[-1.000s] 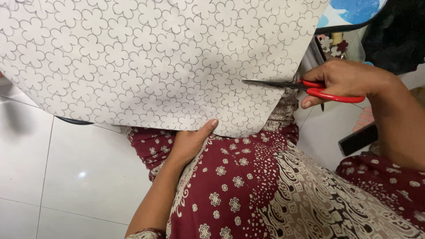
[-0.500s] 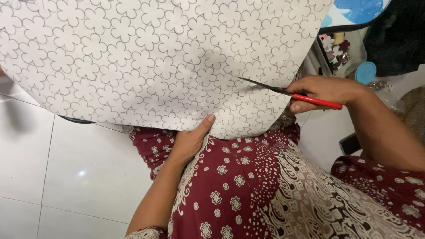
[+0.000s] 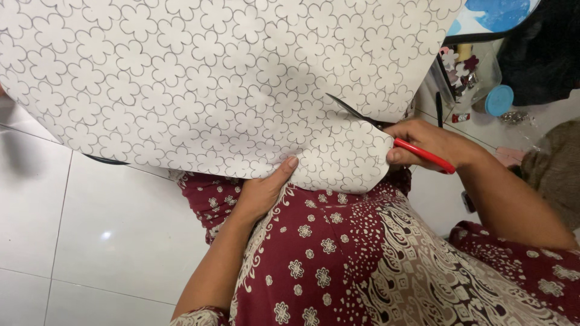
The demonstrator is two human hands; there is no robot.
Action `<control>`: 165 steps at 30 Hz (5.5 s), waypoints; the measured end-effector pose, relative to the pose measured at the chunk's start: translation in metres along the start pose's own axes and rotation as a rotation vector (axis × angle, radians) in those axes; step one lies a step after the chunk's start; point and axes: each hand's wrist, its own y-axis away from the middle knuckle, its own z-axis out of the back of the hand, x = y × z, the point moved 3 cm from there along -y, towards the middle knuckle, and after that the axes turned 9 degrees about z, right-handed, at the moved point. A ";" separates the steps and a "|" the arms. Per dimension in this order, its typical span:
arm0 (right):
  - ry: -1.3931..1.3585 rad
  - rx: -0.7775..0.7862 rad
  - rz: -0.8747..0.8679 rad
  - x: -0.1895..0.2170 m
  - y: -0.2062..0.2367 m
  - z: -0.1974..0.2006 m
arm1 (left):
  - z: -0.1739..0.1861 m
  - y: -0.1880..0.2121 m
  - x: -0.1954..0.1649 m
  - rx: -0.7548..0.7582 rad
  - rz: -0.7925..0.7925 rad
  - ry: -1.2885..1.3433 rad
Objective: The person sits on the floor with a marked white fabric across their lap, traces along a scallop pattern with a pen, and repositions the fabric. They then use red-handled scissors to cut along the marked lines, trimming pieces from the fabric while holding it steady with the other hand.
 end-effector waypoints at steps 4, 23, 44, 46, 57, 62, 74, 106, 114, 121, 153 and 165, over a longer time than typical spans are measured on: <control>-0.043 -0.083 -0.068 -0.004 0.000 -0.011 | 0.001 0.000 0.000 -0.002 -0.007 -0.017; 0.041 -0.082 -0.015 -0.009 -0.001 -0.009 | 0.005 -0.001 -0.002 0.014 0.016 -0.035; 0.314 0.181 -0.313 0.024 -0.031 0.036 | 0.014 -0.002 -0.007 0.015 0.123 -0.171; 0.399 0.218 -0.370 0.031 -0.035 0.041 | 0.015 -0.001 -0.007 0.006 0.121 -0.189; 0.481 0.211 -0.492 0.042 -0.046 0.055 | 0.022 -0.008 -0.002 0.027 0.054 -0.129; 0.376 0.197 -0.337 0.027 -0.043 0.040 | 0.024 -0.013 -0.003 0.024 -0.145 -0.041; 0.113 0.238 -0.104 0.011 -0.039 0.018 | 0.021 -0.004 -0.014 0.013 -0.119 -0.086; -0.064 -0.113 0.033 0.037 -0.042 -0.031 | 0.020 0.010 -0.037 0.044 0.066 -0.299; 0.067 -0.013 -0.225 0.050 -0.045 -0.009 | 0.022 0.009 -0.035 0.065 0.045 -0.302; 0.025 0.102 -0.013 0.070 -0.059 -0.002 | 0.025 0.011 -0.039 0.068 0.129 -0.377; 0.362 0.269 -0.344 0.081 -0.082 0.032 | 0.047 0.001 -0.028 0.034 -0.085 -0.183; 0.081 0.191 0.110 0.080 -0.085 -0.010 | 0.044 0.007 -0.026 0.037 0.017 -0.319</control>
